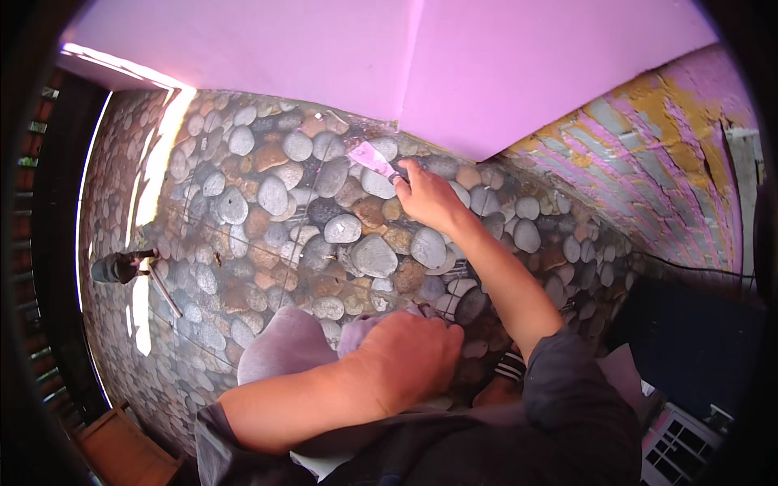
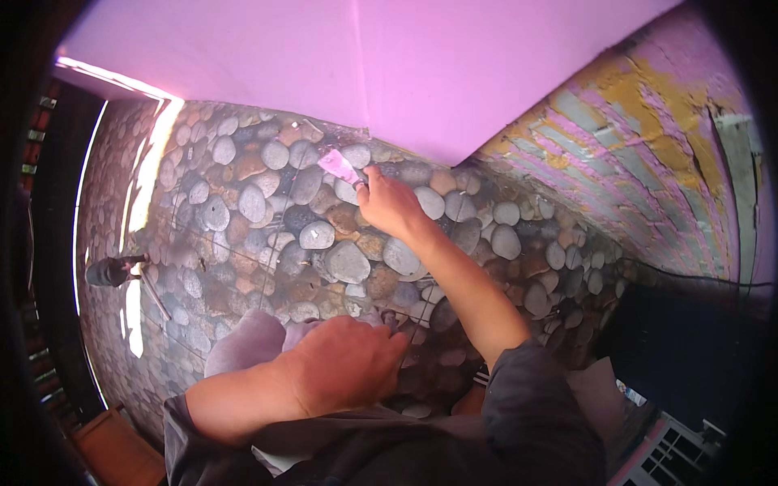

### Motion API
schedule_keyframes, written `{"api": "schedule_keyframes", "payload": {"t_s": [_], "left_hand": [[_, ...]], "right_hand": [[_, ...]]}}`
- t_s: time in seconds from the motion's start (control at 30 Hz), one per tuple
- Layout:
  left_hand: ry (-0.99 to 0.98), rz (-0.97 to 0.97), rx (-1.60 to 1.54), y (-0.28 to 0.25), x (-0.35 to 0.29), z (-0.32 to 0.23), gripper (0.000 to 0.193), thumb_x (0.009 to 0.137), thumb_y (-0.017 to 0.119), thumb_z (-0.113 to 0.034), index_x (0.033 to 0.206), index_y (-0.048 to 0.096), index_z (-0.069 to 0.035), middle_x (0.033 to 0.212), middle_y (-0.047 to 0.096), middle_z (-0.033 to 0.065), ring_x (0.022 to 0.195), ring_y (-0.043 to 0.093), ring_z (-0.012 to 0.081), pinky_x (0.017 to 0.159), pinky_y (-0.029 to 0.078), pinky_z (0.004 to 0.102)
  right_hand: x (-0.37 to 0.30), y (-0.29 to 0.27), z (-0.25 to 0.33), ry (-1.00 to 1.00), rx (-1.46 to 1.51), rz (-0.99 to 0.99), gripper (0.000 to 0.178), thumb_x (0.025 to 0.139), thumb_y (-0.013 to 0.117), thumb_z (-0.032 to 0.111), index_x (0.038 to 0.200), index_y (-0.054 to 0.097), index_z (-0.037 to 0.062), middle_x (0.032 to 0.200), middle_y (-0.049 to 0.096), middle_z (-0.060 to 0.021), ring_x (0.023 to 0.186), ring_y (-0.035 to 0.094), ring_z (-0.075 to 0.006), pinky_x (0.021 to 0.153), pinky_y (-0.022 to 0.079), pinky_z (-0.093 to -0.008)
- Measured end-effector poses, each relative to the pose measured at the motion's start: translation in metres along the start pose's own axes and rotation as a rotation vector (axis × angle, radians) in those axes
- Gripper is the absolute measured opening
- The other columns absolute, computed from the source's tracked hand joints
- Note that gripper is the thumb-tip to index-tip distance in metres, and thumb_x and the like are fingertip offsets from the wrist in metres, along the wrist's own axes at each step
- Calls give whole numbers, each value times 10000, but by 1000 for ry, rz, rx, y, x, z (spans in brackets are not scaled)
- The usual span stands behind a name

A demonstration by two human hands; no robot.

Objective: The person uses a metal scraper to remove debris from a wall-to-floor corner and wipes the area with a dark cloth.

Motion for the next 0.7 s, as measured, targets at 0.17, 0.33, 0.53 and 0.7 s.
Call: {"api": "schedule_keyframes", "payload": {"t_s": [0.17,0.33,0.53,0.7], "left_hand": [[-337,-122,-79,-15,15,20,328,974,469,-343,1000,597,-43,899,674,160,848,654,367,711,505,465],[-255,-520,-321,-6,17,37,390,1025,366,-298,1072,596,14,1005,634,241,942,617,395,809,489,427],[-469,-694,-1194,28,32,53,428,1035,335,-299,1248,520,23,1144,615,157,1002,583,218,907,438,314],[-476,-887,-1513,45,44,37,442,1019,424,-385,1276,493,-32,1069,616,98,883,627,183,700,520,329]], "right_hand": [[-63,-51,26,-167,474,-93,285,939,493,175,1167,535,9,859,656,-101,743,623,-194,689,485,-347],[-114,-81,54,-257,739,-27,296,920,474,169,1170,533,21,751,574,-76,655,541,-147,625,438,-345],[-120,-62,51,-205,927,-95,279,921,456,164,1111,529,-27,782,592,-122,723,581,-201,690,453,-363],[-130,-56,40,-212,790,-90,297,914,458,174,1105,524,-45,843,612,-156,786,603,-288,753,465,-412]]}}
Point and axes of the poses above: each hand's wrist, its own x-axis towards the middle knuckle, its own y-axis out of the palm, z = x × y, the point moved 6 cm from there along x, towards the middle knuckle
